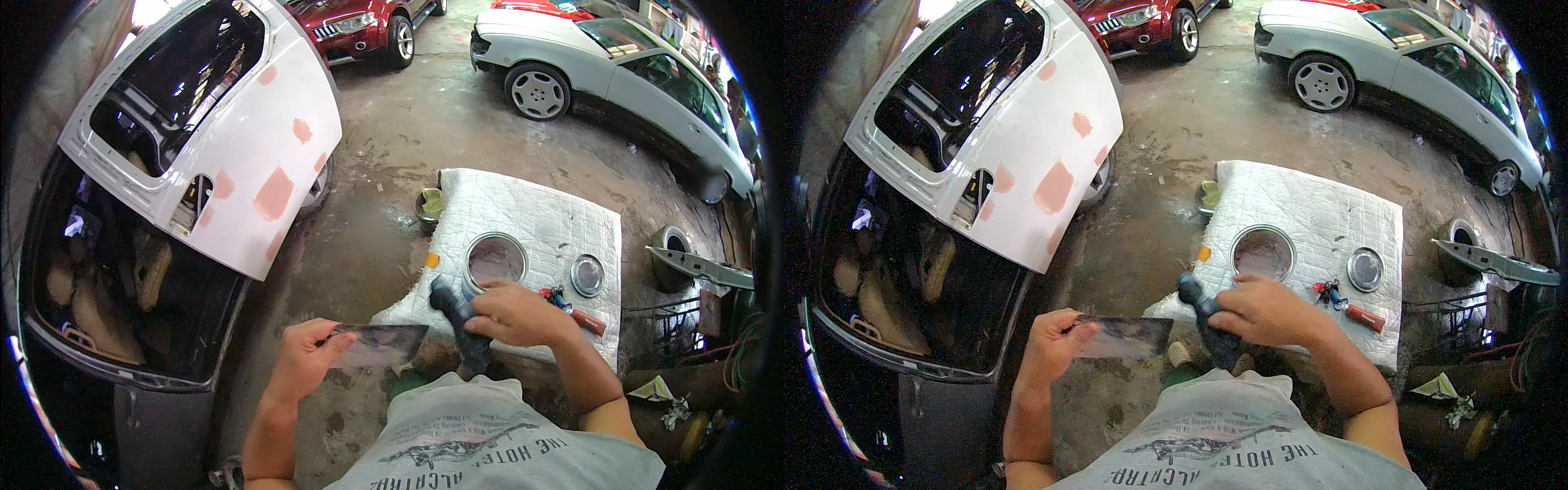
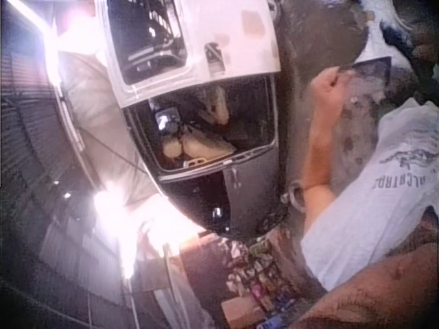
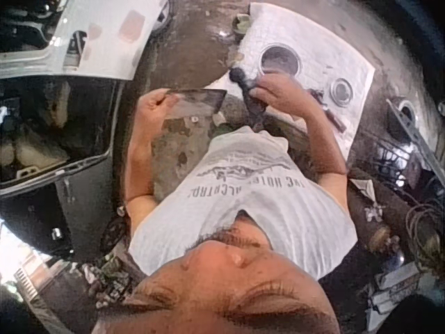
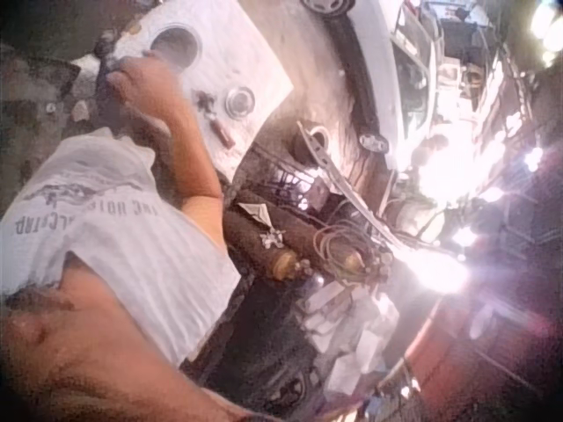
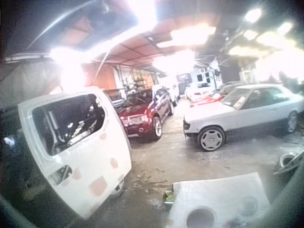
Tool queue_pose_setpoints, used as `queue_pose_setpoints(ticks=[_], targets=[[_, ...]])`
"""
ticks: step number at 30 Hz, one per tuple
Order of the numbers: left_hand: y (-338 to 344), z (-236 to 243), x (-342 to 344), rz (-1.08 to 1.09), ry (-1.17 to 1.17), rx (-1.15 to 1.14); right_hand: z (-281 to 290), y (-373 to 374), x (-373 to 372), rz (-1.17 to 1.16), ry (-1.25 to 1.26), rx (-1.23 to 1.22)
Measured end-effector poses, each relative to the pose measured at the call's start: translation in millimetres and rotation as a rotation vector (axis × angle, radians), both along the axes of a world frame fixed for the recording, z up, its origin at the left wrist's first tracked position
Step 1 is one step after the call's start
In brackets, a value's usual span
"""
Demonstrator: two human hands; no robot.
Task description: The person applies body filler to a white car door using a putty knife, smoothing the surface. They then clean the putty knife with a cloth and prepare a new batch of filler by mixing a white substance with a red substance on the knife.
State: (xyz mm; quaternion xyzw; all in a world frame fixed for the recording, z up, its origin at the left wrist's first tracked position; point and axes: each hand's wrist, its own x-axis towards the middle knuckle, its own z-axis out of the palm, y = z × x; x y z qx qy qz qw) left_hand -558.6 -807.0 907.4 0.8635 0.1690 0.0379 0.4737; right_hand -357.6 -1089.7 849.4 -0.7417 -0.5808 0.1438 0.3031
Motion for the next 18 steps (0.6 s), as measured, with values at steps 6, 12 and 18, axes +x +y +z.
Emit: queue_pose_setpoints(ticks=[6, 12, 18], targets=[[-22, -18, 10, -0.190, -0.071, 0.157, 20, 25, -19, 0.036, -0.025, 0.185], [-44, -13, 21, -0.285, -0.196, 0.250, 4, 56, -49, 0.074, -0.024, 0.188], [-42, -9, 6, -0.367, -0.160, 0.176, 0, 43, -45, 0.191, -0.043, 0.245]])
